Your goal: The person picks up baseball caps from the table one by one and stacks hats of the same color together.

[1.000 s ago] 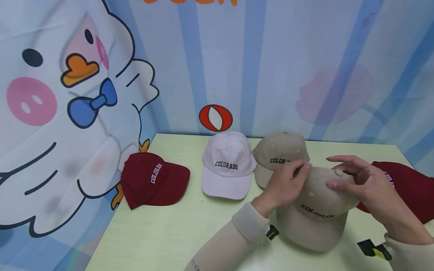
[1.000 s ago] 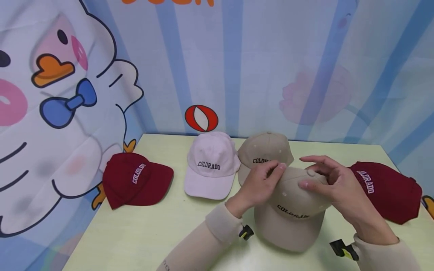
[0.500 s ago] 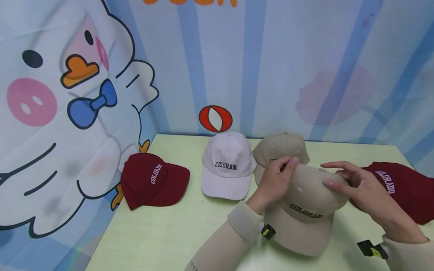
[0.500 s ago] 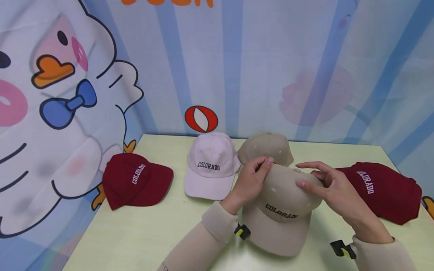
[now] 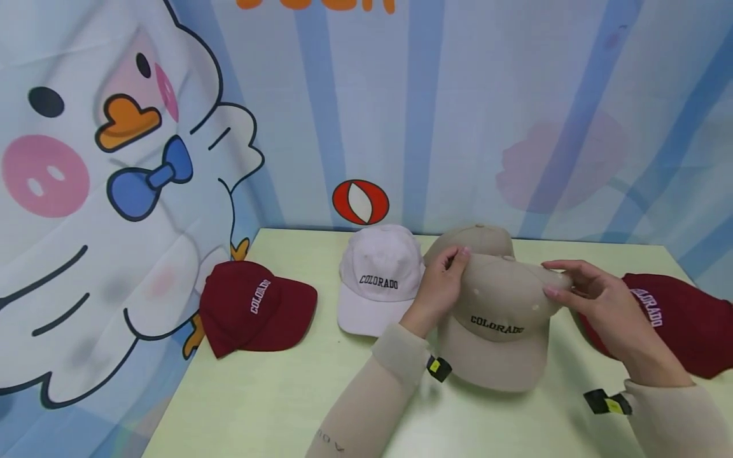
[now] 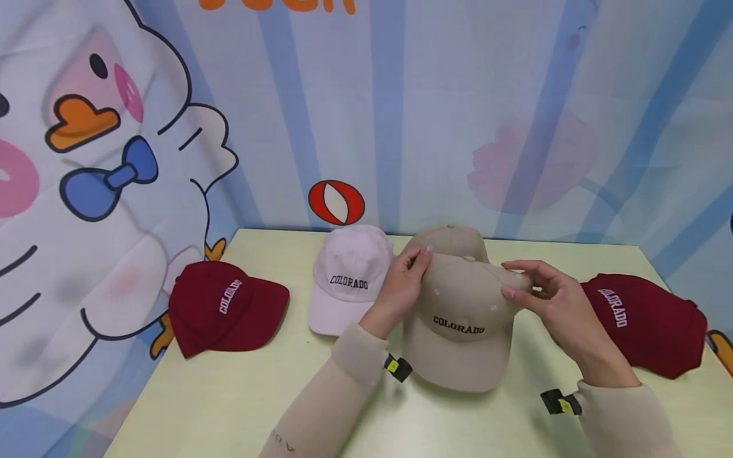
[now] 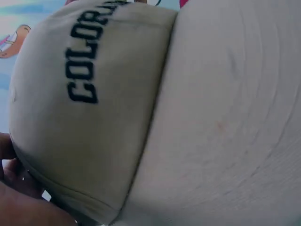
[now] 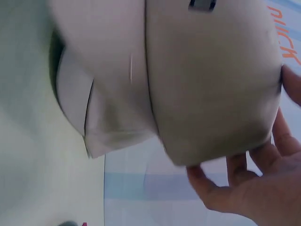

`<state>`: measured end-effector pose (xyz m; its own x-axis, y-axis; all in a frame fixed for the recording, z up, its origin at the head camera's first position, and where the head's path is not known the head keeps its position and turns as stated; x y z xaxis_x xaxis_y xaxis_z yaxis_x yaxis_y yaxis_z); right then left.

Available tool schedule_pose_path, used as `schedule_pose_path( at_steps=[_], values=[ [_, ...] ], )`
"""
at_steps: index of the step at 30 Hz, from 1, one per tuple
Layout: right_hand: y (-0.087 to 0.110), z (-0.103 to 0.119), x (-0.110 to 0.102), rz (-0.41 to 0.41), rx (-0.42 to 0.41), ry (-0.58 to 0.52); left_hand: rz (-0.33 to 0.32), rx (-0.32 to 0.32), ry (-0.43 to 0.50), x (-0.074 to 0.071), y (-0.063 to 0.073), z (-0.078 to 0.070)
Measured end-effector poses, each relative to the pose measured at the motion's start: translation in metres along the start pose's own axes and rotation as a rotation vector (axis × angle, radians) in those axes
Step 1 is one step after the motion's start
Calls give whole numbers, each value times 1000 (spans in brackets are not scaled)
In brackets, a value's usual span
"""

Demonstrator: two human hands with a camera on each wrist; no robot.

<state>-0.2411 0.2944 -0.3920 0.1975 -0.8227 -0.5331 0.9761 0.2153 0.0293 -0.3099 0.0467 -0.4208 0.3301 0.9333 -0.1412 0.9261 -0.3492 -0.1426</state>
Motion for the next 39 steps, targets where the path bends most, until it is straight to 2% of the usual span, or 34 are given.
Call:
schedule_pose_path(
  at_steps=[5, 11, 15, 21, 25, 29, 34, 39],
  values=[
    [-17, 1, 3, -83, 6, -45, -44, -3, 22, -5, -16, 7],
    [-43, 1, 6, -88, 15, -178, -68, -5, 52, -14, -31, 12],
    [-62, 0, 7, -94, -16, -195, -82, 12, 49, -20, -40, 15],
    [-82, -11, 11, -104, -85, -316, -86, -24, 25, -20, -46, 22],
    [-89, -20, 14, -128, -83, -380, -77, -65, -17, -16, -47, 31],
    [-97, -30, 19, -172, -47, -375, -82, -93, -84, -13, -46, 39],
    [-106, -39, 26, -256, 31, -282, -78, -110, -216, -8, -42, 45],
    [-108, -43, 34, -341, 102, -211, -74, -113, -299, 0, -38, 53]
  ],
)
Point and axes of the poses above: each hand's wrist, its own y-axis away from the middle knuckle, its own x-axis out of the palm, z = x × y, the point moved 4 cm from there along -y, towards the middle knuckle, and after that the axes turned 9 degrees about z, right-handed, at the moved point
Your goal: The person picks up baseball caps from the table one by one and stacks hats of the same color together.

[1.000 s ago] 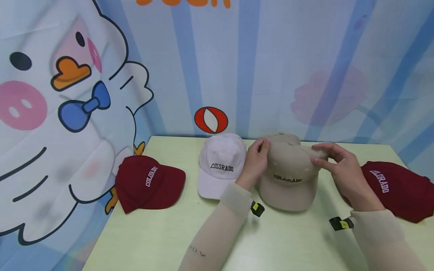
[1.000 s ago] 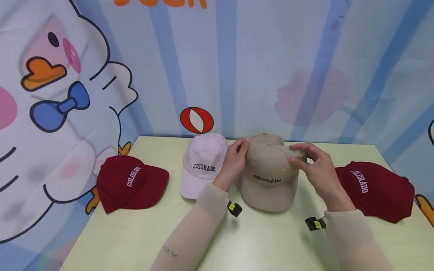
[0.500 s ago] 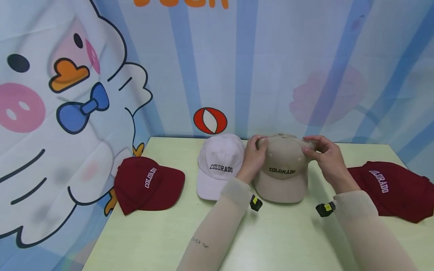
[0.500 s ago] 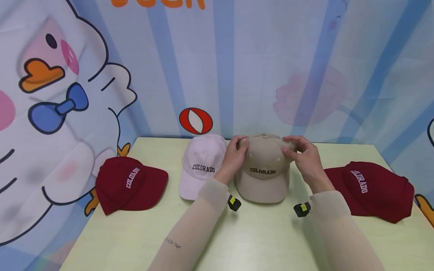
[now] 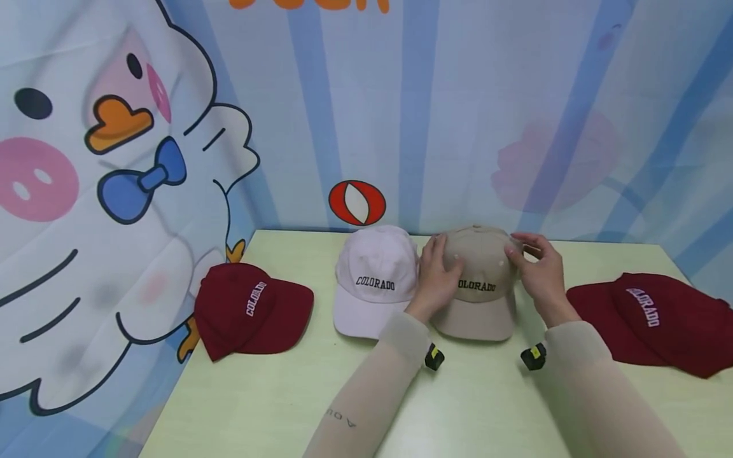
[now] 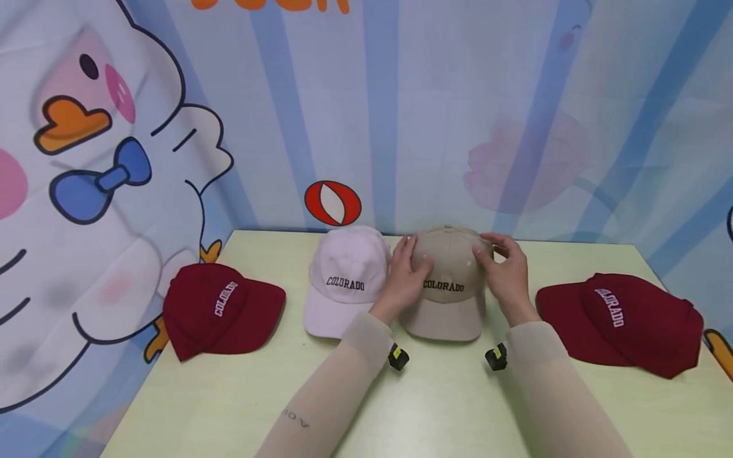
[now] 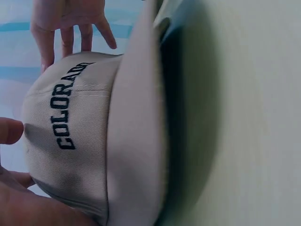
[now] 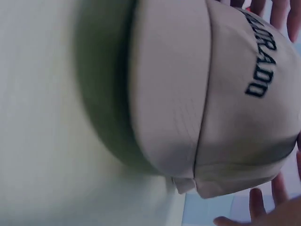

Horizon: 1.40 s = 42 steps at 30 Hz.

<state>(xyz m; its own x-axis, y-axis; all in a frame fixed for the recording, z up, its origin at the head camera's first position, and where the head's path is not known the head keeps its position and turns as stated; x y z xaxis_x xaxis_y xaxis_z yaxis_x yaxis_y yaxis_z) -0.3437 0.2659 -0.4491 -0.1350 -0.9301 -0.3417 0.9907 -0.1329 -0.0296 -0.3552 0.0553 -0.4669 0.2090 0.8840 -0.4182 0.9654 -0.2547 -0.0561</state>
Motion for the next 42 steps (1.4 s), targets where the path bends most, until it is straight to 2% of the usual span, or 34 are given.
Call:
schedule_pose_path(
  at_steps=[3, 6, 8, 13, 18, 30, 35, 42],
  values=[
    [4, -2, 2, -70, 17, 41, -1, -8, -30, 6, 1, 4],
    [8, -4, 6, -94, 42, 86, 9, -12, -24, 9, 2, 6],
    [11, -6, 9, -70, 56, 108, 21, -13, -15, 10, 2, 6],
    [15, -9, 17, 54, 50, 140, 42, -9, -6, 9, 0, 8],
    [17, -13, 21, 139, 32, 104, 57, 0, -6, 9, -3, 10],
    [17, -17, 29, 328, 75, 72, 68, 10, 3, 11, -6, 18],
    [16, -18, 28, 350, 94, 88, 79, 1, 9, 11, -5, 20],
    [17, -20, 21, 302, 65, 54, 71, 30, 16, 7, -3, 18]
  ],
)
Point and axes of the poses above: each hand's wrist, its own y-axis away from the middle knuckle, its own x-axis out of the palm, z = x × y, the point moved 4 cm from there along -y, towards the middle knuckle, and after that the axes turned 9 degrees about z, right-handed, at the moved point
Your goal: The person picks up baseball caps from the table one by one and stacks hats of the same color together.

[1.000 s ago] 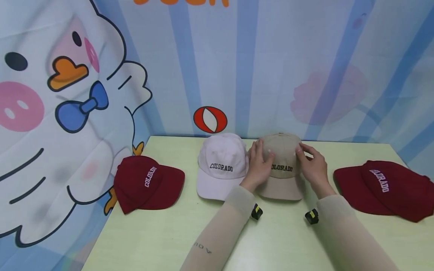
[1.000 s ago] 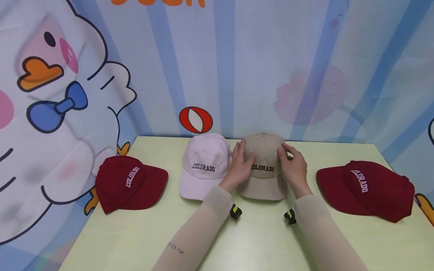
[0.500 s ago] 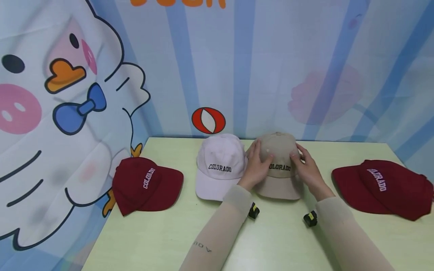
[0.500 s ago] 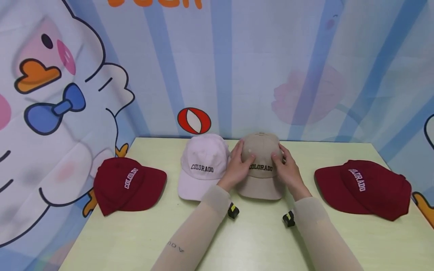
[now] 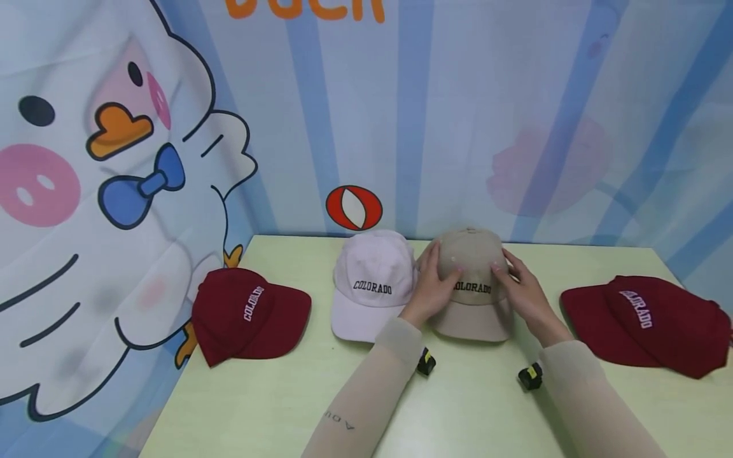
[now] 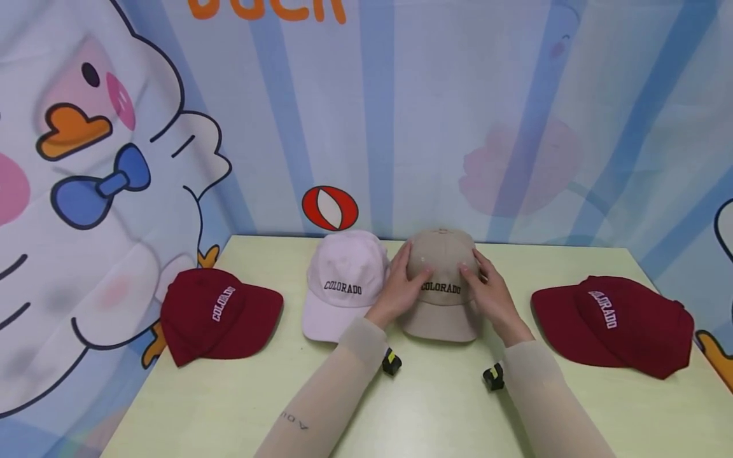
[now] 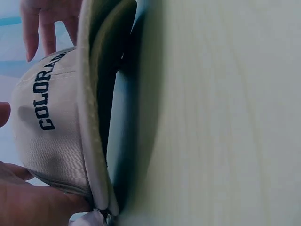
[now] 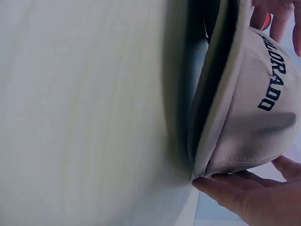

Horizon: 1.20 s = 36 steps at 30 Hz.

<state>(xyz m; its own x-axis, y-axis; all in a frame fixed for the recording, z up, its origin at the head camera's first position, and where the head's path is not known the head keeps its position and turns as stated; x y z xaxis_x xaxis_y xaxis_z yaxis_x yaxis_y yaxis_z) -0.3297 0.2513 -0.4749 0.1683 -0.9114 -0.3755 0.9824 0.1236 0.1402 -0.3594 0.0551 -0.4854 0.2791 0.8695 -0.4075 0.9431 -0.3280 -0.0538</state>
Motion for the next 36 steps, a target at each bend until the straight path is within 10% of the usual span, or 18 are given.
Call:
schedule_pose_path(
  at_steps=[10, 21, 36],
  values=[
    [17, 5, -2, -156, -42, -37, -12, 60, 18, -12, 18, -9],
    [42, 44, 18, -384, -78, -128, -37, 239, 46, -62, 59, -27],
    [53, 89, 121, -6, -206, -156, -334, 294, -180, -162, 122, -35]
  ],
)
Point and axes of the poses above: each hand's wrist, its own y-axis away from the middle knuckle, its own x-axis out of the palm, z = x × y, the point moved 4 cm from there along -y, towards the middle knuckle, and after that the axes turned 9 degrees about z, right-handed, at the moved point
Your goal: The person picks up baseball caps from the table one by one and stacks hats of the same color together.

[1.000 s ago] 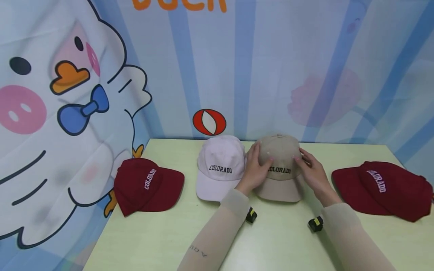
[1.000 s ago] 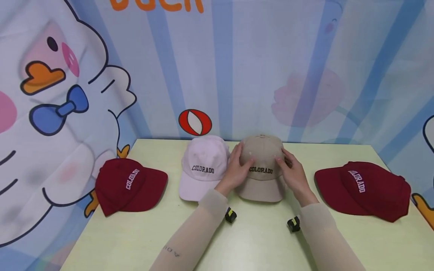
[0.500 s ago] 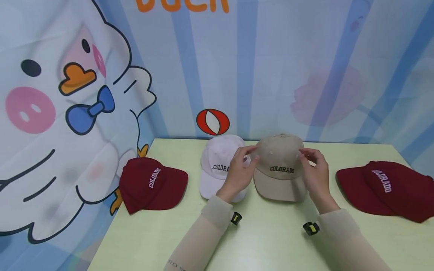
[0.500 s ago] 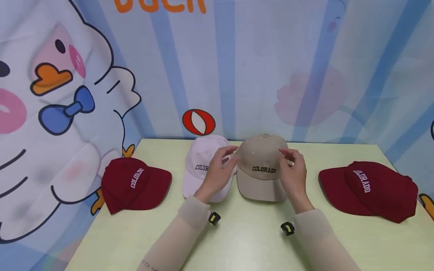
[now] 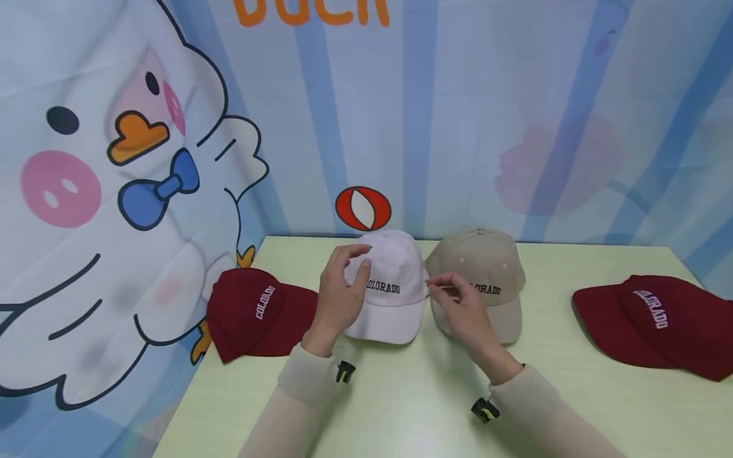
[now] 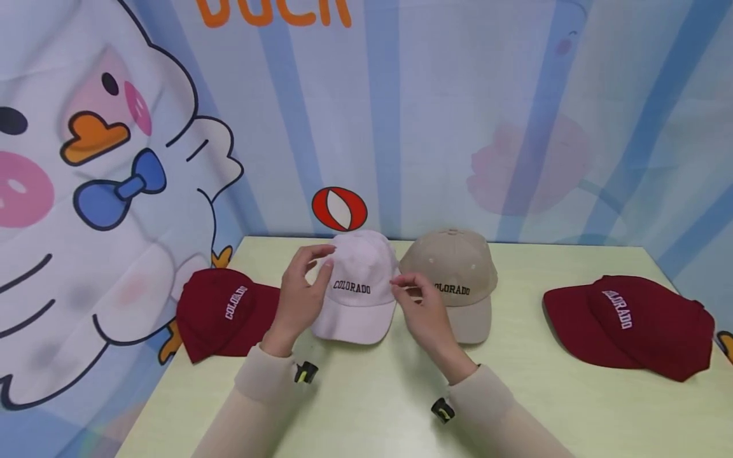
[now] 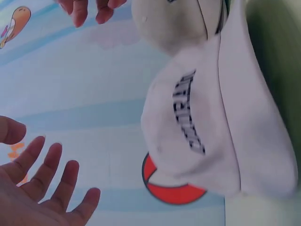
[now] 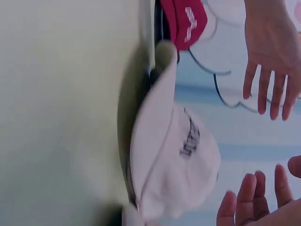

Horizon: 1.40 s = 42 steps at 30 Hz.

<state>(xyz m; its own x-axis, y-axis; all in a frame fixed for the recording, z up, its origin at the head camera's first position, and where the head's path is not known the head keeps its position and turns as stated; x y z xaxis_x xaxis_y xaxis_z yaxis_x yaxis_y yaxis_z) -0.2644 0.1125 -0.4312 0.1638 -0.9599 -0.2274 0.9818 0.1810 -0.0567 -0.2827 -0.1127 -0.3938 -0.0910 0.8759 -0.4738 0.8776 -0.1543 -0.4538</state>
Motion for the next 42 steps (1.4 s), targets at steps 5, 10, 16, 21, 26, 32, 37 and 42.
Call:
schedule_pose_path(
  at_steps=[5, 10, 16, 21, 26, 32, 37, 42],
  values=[
    [-1, -1, 47, 134, 44, -110, -91, -115, -99, -36, 12, 14],
    [1, -5, 90, 277, 97, -247, -164, -329, -196, -74, 28, 36],
    [0, -11, 128, 471, 151, -410, -206, -538, -306, -115, 43, 58],
    [-1, -17, 153, 584, 218, -542, -191, -657, -362, -140, 54, 71],
    [1, -21, 175, 632, 285, -668, -127, -739, -375, -151, 63, 84],
    [5, -22, 195, 654, 354, -734, -62, -784, -418, -159, 70, 96],
    [3, -24, 202, 648, 368, -745, -10, -843, -458, -164, 74, 105],
    [-1, -28, 208, 647, 372, -762, 22, -891, -476, -168, 78, 115]
  ],
)
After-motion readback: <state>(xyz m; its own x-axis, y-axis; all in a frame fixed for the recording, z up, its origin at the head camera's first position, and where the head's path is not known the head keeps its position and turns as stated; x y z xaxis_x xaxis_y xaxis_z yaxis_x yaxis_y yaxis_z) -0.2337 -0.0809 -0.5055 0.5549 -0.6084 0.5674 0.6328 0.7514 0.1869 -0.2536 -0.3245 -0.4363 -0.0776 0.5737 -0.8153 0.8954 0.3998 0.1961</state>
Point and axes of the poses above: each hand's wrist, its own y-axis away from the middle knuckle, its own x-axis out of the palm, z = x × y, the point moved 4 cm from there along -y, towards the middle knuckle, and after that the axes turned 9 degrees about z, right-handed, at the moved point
